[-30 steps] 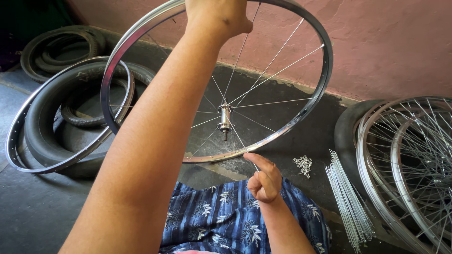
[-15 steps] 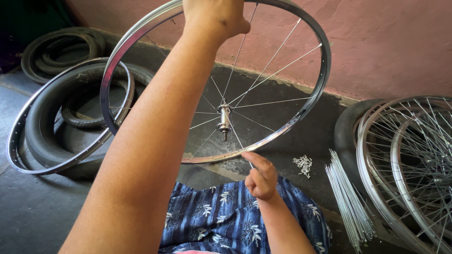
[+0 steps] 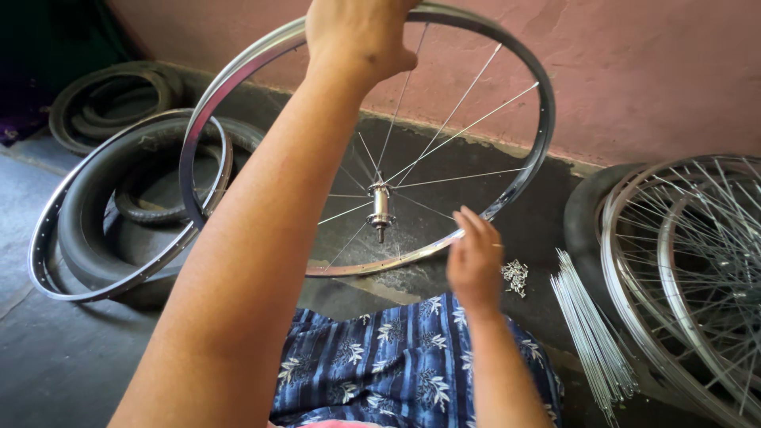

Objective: The person laces a bicycle wheel by inserting spokes through the hub and rim. They repeatedly pick up spokes, thread them through the hub flange, and insert the other end into the rim holes, gradually building the wheel structure.

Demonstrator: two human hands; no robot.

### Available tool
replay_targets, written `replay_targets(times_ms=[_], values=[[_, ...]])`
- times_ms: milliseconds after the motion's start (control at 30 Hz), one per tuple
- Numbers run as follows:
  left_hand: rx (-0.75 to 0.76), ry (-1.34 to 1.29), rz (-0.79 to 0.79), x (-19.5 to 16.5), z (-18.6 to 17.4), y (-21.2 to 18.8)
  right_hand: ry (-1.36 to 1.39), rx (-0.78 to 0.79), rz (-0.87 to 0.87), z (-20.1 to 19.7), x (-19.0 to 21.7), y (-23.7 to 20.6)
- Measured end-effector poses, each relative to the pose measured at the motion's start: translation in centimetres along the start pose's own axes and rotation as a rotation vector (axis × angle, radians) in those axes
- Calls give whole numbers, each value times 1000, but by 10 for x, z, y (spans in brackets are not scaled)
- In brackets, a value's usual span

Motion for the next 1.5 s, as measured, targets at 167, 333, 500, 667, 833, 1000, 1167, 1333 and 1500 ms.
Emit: replay_targets(times_ms=[167,333,500,667,833,1000,1167,1333,1500], values=[[87,16,9,3,-16,-13,-36,175,448,-49,-128,-43],[156,0,-53,6,-27,-24,-683,444,753,-104,-223,-140],[104,-22,-50,16,-32,-37,-967,463,927,-146,-221,-202],[71,-13,-42,30,-37,-50,-944,410,951,-155,-207,-200],[65,-15,-78,50,-46,-67,-816,277,1103,-164,-206,-195],[30,-26,-101,77,-52,-86,-805,217,1192,-179,-210,-192],[28,-21,-121,91,-53,-93,-878,376,1307,-185,-216,-184],[0,20,-126,92,-55,-96,-863,403,1256,-182,-207,-185],[16,7,-107,88,-57,-95,-1026,407,1033,-183,-199,-196]])
Point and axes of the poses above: each hand's wrist, its own y-axis towards the middle knuckle, its own z-axis out of the palm, x = y × z, the point moved 2 cm from there along y, towards the middle knuckle, and after that the axes turned 6 degrees about z, right-handed, at the moved point
